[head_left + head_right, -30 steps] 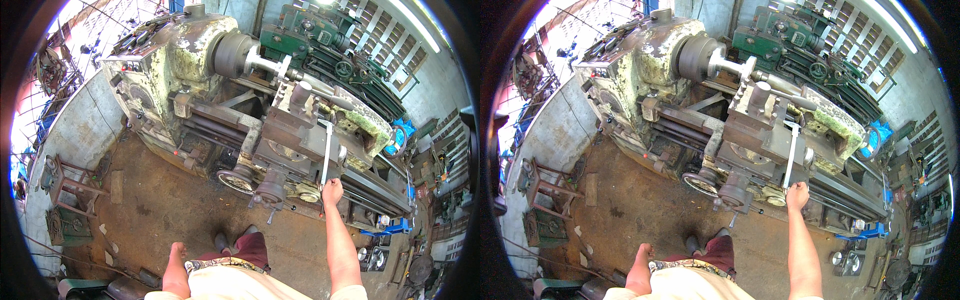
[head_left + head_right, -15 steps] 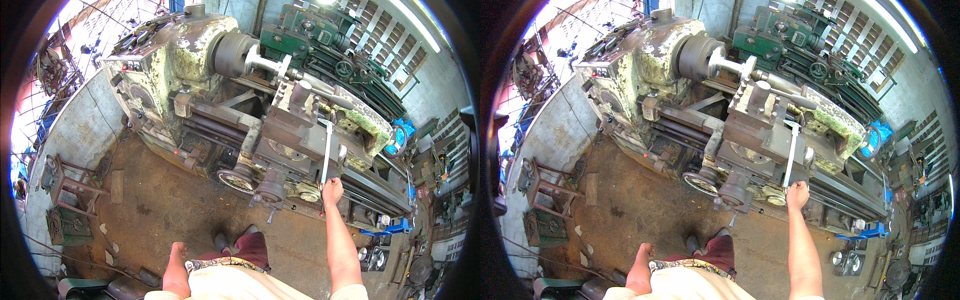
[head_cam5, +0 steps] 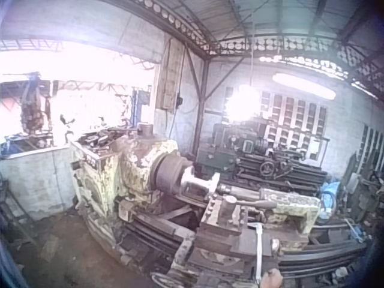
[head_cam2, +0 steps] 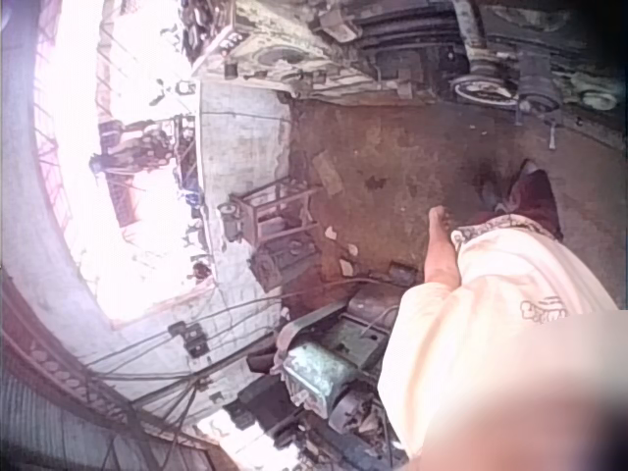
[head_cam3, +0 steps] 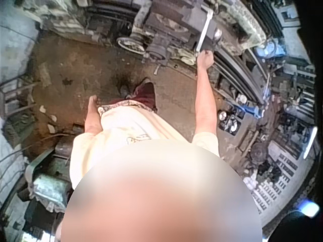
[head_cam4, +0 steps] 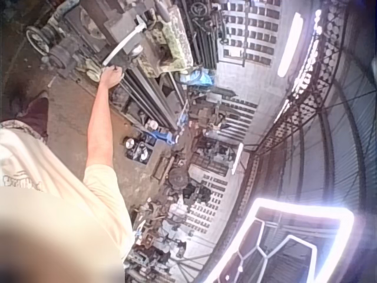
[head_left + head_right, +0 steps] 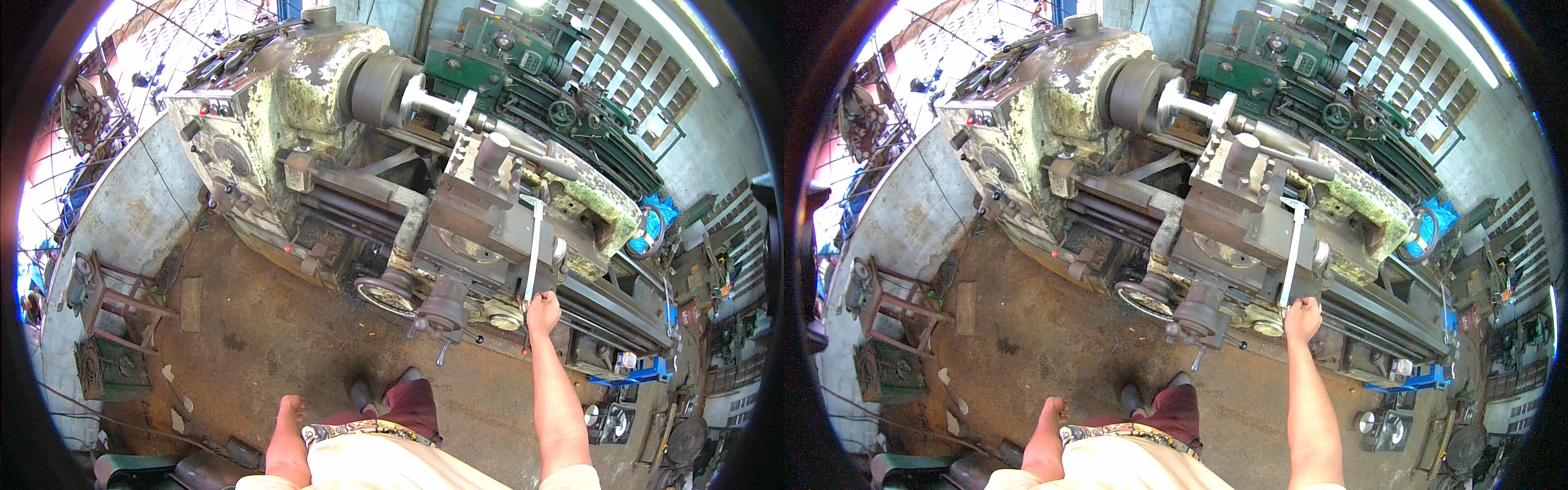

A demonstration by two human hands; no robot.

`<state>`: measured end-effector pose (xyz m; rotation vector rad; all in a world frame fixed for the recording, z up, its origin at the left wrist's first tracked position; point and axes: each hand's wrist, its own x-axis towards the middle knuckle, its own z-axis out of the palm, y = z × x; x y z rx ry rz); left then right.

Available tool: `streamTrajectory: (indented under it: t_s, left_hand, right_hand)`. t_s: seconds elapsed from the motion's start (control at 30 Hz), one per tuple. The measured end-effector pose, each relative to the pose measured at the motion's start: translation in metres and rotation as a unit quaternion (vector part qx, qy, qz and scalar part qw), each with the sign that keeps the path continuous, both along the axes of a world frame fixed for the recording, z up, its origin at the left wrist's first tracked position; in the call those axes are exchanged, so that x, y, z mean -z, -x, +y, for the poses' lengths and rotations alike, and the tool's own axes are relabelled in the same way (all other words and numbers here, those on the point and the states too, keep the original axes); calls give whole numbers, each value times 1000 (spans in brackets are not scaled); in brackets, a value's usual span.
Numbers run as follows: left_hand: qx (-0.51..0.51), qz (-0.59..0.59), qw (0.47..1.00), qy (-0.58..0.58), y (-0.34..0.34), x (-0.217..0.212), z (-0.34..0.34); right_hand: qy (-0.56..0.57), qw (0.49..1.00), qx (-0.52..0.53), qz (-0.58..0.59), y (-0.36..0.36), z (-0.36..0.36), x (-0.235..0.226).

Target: The person uses a caliper to measure the diameter of a rotating metal workpiece mounted on a lathe. They adjust the caliper, take multiple measurements, and operate the lathe controls between checks.

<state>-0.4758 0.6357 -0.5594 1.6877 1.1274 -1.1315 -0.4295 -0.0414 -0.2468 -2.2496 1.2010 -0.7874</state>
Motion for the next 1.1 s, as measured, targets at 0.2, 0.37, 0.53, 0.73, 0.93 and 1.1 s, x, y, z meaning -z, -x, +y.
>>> streamTrajectory:
  t_s: [0.2, 0.37, 0.53, 0.73, 0.93, 1.1]
  left_hand:
    - [-15, -7, 1000, -2, 0, 7, 2]
    - [-16, 11, 1000, 8, -1, 14, 5]
    - [7, -5, 1000, -9, 0, 14, 5]
    - [1, -8, 1000, 2, 0, 12, 5]
    - [-10, -11, 1000, 4, 0, 8, 4]
    - [-10, -5, 1000, -1, 1, 4, 4]
  right_hand:
    - [9, 1000, -1, 4, 0, -1, 1]
    - [9, 1000, 3, 12, -1, -1, 1]
    - [-16, 1000, 10, 3, 0, -2, 3]
    - [9, 1000, 7, 8, 0, -5, 7]
    - [2, 1000, 2, 6, 1, -6, 8]
    - [7, 1000, 2, 8, 0, -5, 7]
